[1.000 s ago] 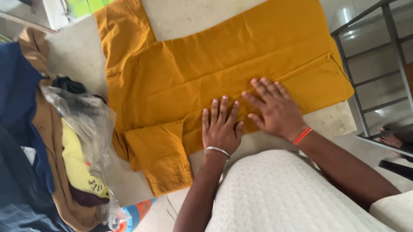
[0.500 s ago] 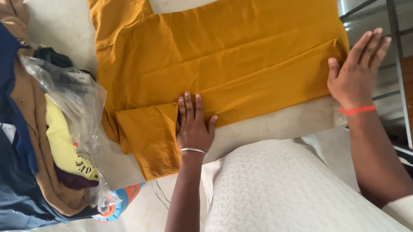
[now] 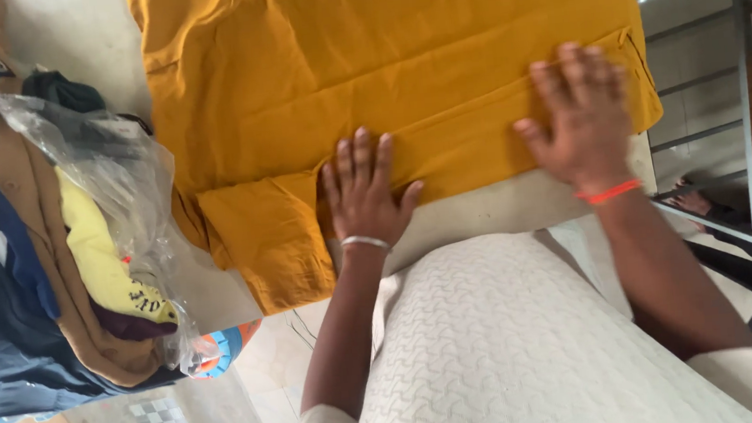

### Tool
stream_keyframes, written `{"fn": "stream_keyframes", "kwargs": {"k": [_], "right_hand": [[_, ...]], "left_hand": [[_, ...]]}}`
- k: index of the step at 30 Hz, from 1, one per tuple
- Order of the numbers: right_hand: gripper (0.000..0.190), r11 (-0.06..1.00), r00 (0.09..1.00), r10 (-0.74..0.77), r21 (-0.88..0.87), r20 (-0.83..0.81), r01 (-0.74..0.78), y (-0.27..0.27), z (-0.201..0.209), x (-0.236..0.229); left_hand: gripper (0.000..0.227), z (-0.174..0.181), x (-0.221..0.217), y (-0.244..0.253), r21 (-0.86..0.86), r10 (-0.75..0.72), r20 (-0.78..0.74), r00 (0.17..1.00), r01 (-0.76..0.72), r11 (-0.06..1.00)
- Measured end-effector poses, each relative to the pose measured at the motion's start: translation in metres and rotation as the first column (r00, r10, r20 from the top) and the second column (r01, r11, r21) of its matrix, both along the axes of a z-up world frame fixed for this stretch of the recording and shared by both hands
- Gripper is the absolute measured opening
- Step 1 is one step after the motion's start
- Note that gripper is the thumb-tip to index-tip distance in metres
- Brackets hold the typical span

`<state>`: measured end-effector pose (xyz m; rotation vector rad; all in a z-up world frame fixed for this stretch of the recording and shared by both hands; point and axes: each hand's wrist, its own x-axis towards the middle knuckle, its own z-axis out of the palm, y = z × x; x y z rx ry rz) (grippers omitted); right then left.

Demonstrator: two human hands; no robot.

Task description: Folding a yellow long-sleeved shirt on a table.

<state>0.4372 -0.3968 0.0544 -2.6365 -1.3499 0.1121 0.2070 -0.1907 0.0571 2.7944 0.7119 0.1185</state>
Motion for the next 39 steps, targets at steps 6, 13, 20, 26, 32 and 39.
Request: {"fn": "stream_keyframes", "kwargs": {"k": [6,13,20,26,32,39], "right_hand": [[0.072,0.985,0.983,-0.140,0.086,-0.118,0.151,-0.040,-0.022,0.030],[0.075,0.966,0.991,0.014,0.256,-0.130,0.020,0.002,0.005,-0.011],[0.057,0.992,0.988,0.063,0.119,-0.142,-0.046,0.029,-0.007,-0.031],[0.061,0.991,0.996,-0.062,0.112,-0.062,0.069,-0.019,-0.018,0.010],[0.068,0.984,0.984,-0.155,0.076,-0.088,0.161,-0.038,-0.020,0.023],[0.070,0.985,0.983,-0.159,0.055,-0.089,0.164,-0.054,-0.025,0.018]], "left_hand": [[0.077,-0.010,-0.027,0.013,-0.070,0.090,0.007,0.996,-0.090,0.994],[0.069,0.018,-0.011,-0.008,-0.070,0.025,-0.006,1.000,-0.025,0.997],[0.066,-0.005,0.004,-0.011,-0.022,-0.014,-0.019,1.000,0.014,1.000],[0.071,0.003,-0.016,-0.004,0.010,0.098,-0.056,0.994,-0.097,0.995],[0.071,-0.002,-0.032,-0.003,0.007,0.115,-0.068,0.991,-0.115,0.993],[0.070,-0.003,-0.043,-0.010,0.003,0.126,-0.068,0.990,-0.127,0.992]]}}
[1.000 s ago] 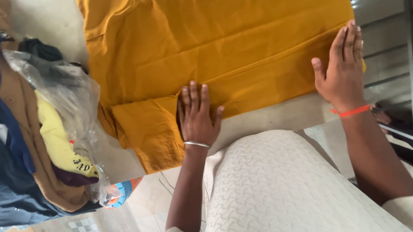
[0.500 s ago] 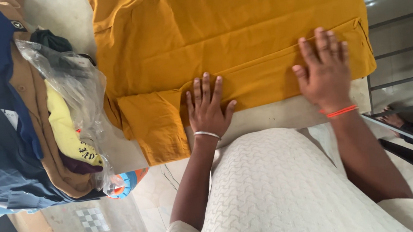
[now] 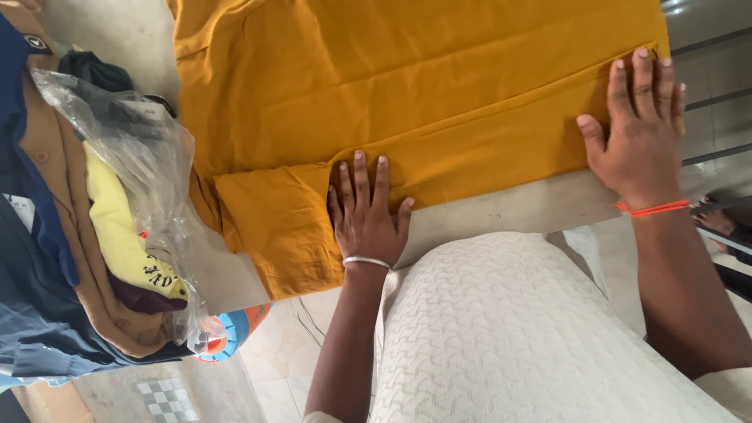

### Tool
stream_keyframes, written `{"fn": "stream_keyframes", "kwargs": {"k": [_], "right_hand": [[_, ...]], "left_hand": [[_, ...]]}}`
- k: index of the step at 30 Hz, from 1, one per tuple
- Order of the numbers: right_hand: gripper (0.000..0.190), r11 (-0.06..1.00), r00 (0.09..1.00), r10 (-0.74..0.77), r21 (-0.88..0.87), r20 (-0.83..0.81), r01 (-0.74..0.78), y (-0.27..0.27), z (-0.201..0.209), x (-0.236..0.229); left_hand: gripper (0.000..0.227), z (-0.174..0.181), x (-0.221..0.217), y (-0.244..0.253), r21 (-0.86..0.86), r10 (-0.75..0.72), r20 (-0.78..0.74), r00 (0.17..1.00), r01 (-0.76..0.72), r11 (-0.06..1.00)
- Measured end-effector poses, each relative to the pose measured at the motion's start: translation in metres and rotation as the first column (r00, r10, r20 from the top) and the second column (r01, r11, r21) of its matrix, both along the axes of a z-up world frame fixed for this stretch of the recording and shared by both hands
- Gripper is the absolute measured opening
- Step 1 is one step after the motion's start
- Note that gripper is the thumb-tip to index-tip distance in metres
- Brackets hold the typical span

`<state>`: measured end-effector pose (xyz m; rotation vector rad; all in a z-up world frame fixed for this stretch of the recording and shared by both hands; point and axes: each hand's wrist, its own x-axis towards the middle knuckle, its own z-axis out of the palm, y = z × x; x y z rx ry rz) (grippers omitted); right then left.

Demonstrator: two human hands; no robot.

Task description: Folding a yellow long-sleeved shirt on a table.

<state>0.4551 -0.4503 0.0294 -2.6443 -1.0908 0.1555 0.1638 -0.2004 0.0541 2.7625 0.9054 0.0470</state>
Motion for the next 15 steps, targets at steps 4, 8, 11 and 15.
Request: {"fn": "stream_keyframes", "kwargs": {"k": [4,8,11,15], "right_hand": [[0.074,0.996,0.998,-0.065,0.058,-0.010,0.066,-0.011,0.003,0.016],[0.081,0.965,0.940,-0.225,0.071,-0.256,0.251,-0.016,-0.001,0.020],[0.077,0.968,0.950,-0.212,0.087,-0.231,0.237,-0.019,-0.012,0.027],[0.074,0.973,0.964,-0.174,0.114,-0.199,0.199,-0.023,-0.018,0.028]], "left_hand": [[0.073,0.003,-0.014,0.002,-0.052,0.036,-0.007,0.999,-0.037,0.998],[0.070,0.025,-0.028,-0.001,-0.216,0.061,0.105,0.993,-0.037,0.976],[0.043,0.007,-0.072,0.004,-0.380,0.215,0.290,0.933,-0.094,0.920],[0.026,0.014,-0.121,0.035,-0.187,0.350,0.559,0.751,-0.297,0.936]]}}
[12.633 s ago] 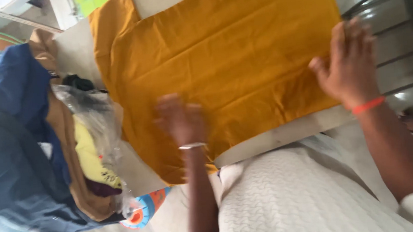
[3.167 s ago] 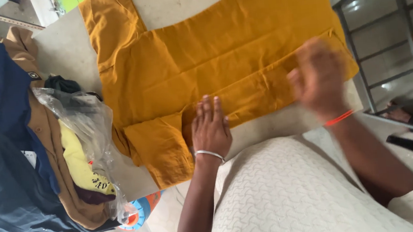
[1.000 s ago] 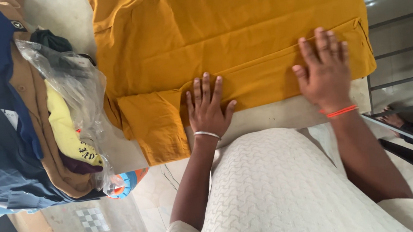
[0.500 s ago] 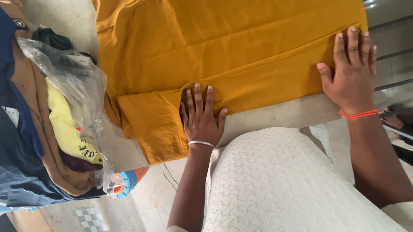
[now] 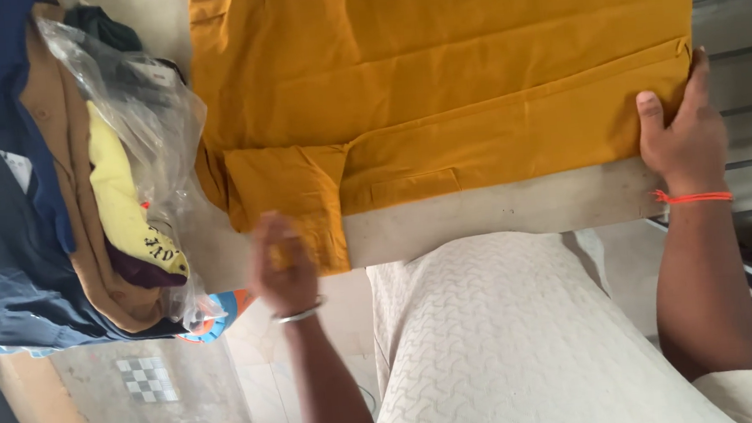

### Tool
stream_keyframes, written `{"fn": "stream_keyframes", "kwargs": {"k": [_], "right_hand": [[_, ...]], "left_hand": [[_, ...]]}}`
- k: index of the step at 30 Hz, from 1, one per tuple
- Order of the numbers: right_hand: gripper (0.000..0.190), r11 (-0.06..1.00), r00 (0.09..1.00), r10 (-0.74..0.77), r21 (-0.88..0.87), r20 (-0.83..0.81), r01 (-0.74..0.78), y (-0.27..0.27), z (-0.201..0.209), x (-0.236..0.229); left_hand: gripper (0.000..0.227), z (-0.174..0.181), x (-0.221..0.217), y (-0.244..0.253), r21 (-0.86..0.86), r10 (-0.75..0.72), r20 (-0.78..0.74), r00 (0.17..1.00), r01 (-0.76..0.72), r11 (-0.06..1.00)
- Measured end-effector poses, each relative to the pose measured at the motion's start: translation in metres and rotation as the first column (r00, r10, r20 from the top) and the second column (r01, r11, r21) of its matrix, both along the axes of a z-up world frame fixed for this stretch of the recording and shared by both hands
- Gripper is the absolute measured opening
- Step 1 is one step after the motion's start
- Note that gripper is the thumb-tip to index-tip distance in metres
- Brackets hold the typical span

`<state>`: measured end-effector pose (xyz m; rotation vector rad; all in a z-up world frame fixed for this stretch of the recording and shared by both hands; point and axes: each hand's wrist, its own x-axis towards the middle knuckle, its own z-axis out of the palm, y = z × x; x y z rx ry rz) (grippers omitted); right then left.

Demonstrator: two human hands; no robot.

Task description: Folding a yellow long-sleeved shirt on a table.

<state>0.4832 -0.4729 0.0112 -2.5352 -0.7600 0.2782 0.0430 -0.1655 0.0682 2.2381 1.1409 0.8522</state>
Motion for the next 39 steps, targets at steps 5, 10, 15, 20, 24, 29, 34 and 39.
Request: {"fn": "stream_keyframes", "kwargs": {"k": [5,10,15,20,24,29,34,39], "right_hand": [[0.081,0.995,0.987,0.022,-0.097,0.159,-0.007,0.005,0.005,-0.006],[0.075,0.949,0.891,0.308,-0.038,0.334,-0.314,0.093,0.040,-0.050],[0.069,0.812,0.769,0.579,-0.108,0.271,-0.574,0.160,0.046,-0.107],[0.060,0.866,0.824,0.499,-0.123,0.268,-0.485,0.159,0.042,-0.106],[0.060,0.896,0.864,0.445,-0.108,0.234,-0.431,0.157,0.048,-0.096],[0.060,0.891,0.861,0.454,-0.107,0.231,-0.442,0.153,0.047,-0.102],[0.060,0.878,0.845,0.478,-0.110,0.240,-0.465,0.149,0.043,-0.104],[0.060,0.874,0.835,0.486,-0.113,0.258,-0.473,0.150,0.036,-0.099]], "left_hand": [[0.070,0.018,-0.006,0.022,0.220,0.068,-0.251,0.966,-0.012,0.975],[0.071,0.041,0.097,0.016,0.088,-0.258,-0.451,0.855,0.330,0.940],[0.066,-0.014,0.144,0.015,0.049,-0.439,-0.475,0.763,0.521,0.852],[0.080,-0.017,0.118,0.037,0.054,-0.289,-0.509,0.810,0.365,0.929],[0.096,-0.025,0.038,0.068,0.098,-0.169,-0.472,0.865,0.242,0.965],[0.104,-0.056,-0.081,0.073,0.025,0.084,-0.423,0.902,-0.081,0.996],[0.085,-0.042,-0.088,0.027,-0.075,0.118,-0.490,0.864,-0.177,0.981],[0.053,-0.023,-0.058,-0.006,-0.033,0.208,-0.549,0.809,-0.270,0.962]]}}
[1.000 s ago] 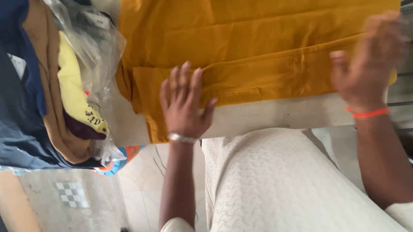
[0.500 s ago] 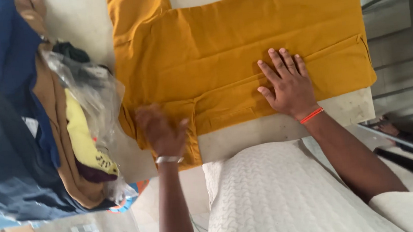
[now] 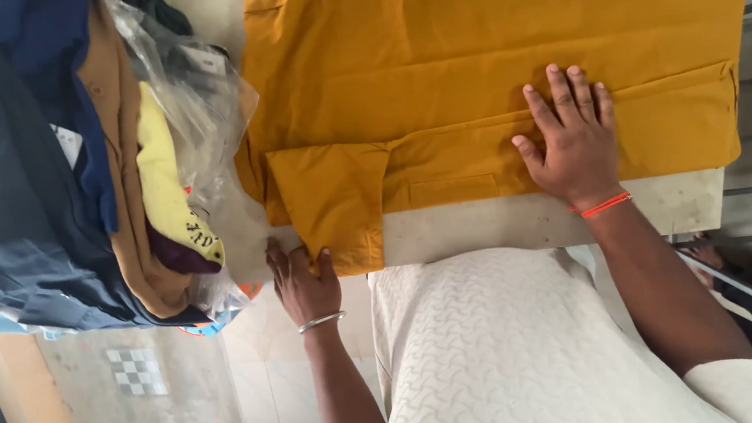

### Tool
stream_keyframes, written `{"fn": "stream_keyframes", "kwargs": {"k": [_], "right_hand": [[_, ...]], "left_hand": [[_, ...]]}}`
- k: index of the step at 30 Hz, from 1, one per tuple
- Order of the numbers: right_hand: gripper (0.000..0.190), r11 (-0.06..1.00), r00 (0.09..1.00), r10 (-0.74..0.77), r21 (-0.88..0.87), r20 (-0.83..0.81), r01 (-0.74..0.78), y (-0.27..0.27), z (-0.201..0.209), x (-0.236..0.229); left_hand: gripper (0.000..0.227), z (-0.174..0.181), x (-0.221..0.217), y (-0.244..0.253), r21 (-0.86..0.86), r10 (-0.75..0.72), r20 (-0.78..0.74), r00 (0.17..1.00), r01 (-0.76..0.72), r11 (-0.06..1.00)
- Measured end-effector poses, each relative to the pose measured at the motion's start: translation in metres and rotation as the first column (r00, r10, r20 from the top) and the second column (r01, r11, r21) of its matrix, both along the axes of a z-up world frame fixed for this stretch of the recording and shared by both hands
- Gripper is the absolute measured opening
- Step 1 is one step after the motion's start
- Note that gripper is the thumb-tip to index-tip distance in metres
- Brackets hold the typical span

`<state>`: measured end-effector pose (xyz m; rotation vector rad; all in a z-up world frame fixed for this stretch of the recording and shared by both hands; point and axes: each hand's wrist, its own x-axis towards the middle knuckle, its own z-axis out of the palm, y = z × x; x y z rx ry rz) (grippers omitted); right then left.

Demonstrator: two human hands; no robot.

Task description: Folding a yellow long-sleeved shirt on a table.

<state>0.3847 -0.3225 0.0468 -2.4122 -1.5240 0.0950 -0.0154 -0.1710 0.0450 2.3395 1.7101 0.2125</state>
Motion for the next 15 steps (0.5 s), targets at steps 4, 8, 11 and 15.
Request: {"fn": "stream_keyframes", "kwargs": {"k": [4,8,11,15], "right_hand": [[0.060,1.000,1.000,0.005,0.017,0.000,-0.005,-0.002,-0.001,0.000],[0.060,0.999,1.000,0.001,0.035,-0.016,-0.001,-0.002,0.000,0.000],[0.063,0.998,1.000,0.020,0.067,0.014,-0.021,-0.004,-0.007,0.002],[0.064,0.979,0.995,0.048,0.204,-0.085,-0.030,0.005,0.026,-0.020]], "left_hand": [[0.033,0.029,0.001,-0.005,-0.358,0.332,0.183,0.926,-0.251,0.899],[0.024,0.035,-0.015,-0.008,-0.572,0.471,0.706,0.529,0.033,0.820],[0.029,0.072,0.012,-0.003,-0.603,0.570,0.798,0.197,0.255,0.756],[0.036,0.086,0.059,0.009,-0.590,0.666,0.743,-0.068,0.403,0.700]]}}
